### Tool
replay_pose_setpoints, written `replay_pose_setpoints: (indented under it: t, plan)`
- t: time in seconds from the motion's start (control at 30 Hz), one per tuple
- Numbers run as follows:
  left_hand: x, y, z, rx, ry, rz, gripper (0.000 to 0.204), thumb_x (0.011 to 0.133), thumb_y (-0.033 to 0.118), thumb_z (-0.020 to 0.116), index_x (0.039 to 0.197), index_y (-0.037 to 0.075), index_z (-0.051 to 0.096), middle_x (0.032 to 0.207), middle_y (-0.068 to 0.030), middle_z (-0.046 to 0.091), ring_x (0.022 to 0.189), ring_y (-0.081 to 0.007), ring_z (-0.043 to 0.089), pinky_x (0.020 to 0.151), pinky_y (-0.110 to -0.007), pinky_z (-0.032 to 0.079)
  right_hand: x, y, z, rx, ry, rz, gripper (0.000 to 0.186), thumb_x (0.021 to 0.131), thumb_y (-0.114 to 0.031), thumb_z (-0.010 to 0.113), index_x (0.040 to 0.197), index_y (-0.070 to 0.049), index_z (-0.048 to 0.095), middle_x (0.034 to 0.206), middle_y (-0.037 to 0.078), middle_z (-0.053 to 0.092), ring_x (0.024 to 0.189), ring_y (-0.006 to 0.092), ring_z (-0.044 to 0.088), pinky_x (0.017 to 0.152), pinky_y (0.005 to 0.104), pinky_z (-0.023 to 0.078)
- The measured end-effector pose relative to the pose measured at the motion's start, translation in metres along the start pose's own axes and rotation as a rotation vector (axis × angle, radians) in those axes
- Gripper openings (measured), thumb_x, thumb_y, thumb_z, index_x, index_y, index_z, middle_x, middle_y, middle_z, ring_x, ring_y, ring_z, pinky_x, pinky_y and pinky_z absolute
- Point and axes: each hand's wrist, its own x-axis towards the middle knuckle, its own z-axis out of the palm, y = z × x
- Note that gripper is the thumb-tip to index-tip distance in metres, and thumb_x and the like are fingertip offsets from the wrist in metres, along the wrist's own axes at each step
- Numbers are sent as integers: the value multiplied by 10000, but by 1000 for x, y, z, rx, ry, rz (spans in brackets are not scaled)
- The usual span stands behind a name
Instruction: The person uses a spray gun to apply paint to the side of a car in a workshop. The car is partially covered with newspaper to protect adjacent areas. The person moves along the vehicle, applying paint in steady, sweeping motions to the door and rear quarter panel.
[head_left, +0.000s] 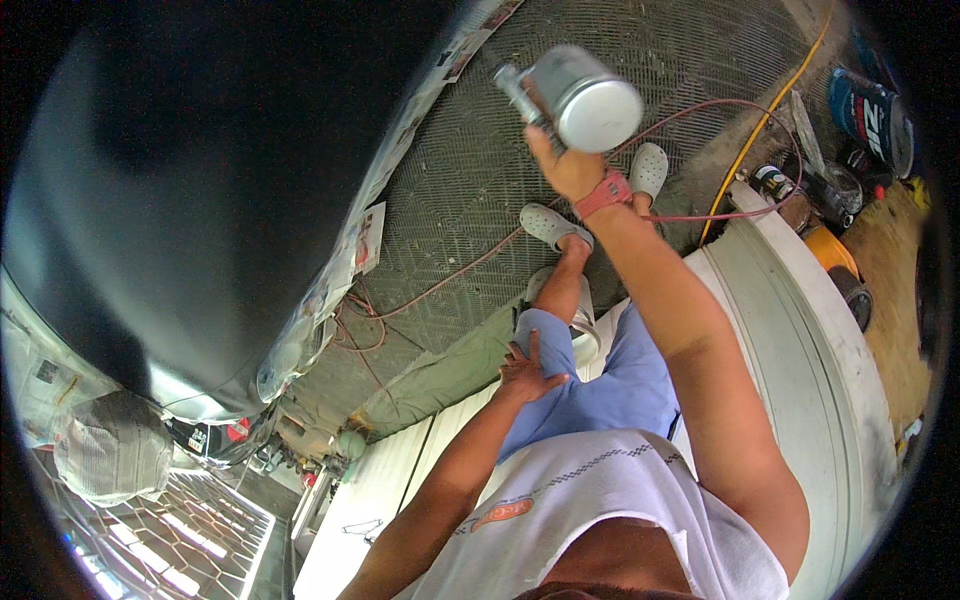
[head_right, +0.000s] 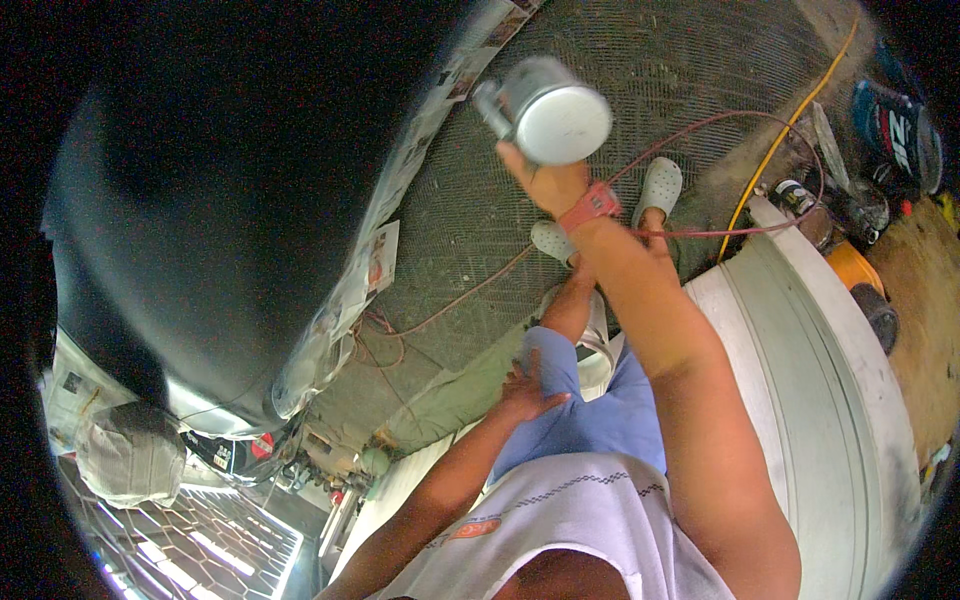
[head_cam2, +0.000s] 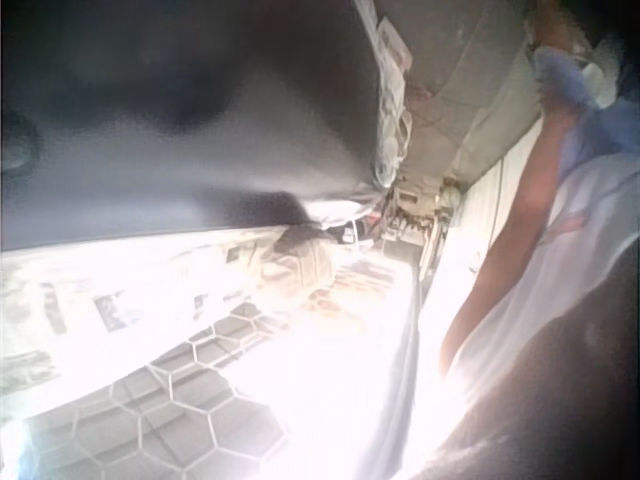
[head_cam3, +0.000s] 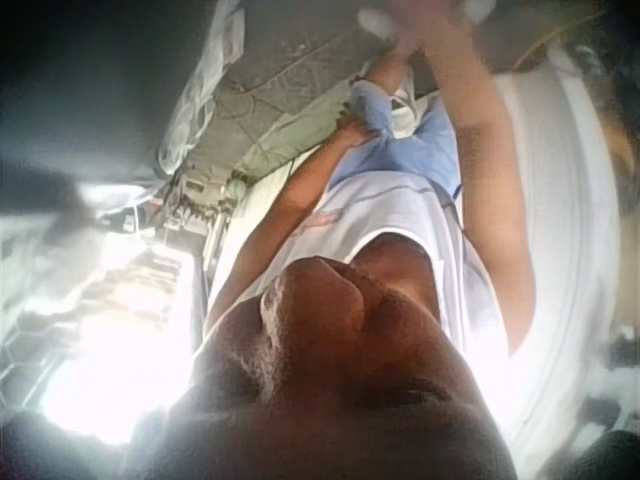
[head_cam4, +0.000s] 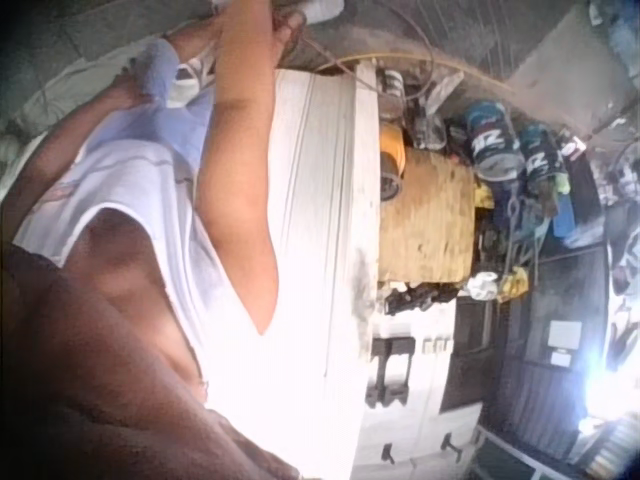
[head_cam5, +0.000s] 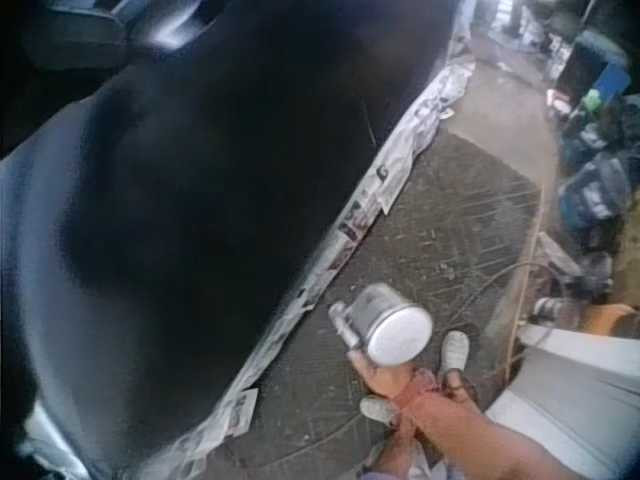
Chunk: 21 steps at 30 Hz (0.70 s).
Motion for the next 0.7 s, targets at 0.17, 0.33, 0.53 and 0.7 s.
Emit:
replay_pose_setpoints:
  t: [0.17, 0.33, 0.53, 0.7]
  plan:
    - [0, 5, 8, -39, -39, -42, 1396, 703, 880, 620, 1600, 197, -203, 1602, -409, 67, 1446, -565, 281, 1160, -599, 316, -67, -45, 57, 184, -379, -18, 440, 882, -443, 717, 1156, -99, 694, 1169, 162, 690, 1075, 385, 644, 938, 486, 522]
    - [-5, 4, 14, -83, -4, -15, 1318, 757, 804, 651, 1618, 199, -142, 1581, -429, 94, 1433, -587, 276, 1149, -611, 324, -116, -89, 114, 309, -615, 50, 467, 907, -504, 659, 1101, -82, 714, 898, 205, 722, 811, 396, 693, 755, 504, 564]
    - [-6, 5, 22, -129, 4, -3, 1288, 761, 783, 669, 1627, 214, -95, 1585, -414, 114, 1438, -582, 267, 1146, -606, 330, -84, -127, 111, 409, -706, 17, 494, 960, -537, 582, 1044, -75, 735, 843, 225, 714, 739, 408, 686, 704, 513, 558]
    - [-8, 10, 20, -121, -1, -15, 1272, 764, 797, 647, 1627, 240, -104, 1598, -399, 104, 1454, -557, 263, 1151, -596, 329, -40, -96, 69, 300, -520, 42, 504, 950, -543, 604, 1090, -78, 742, 910, 228, 726, 798, 424, 692, 762, 507, 562]
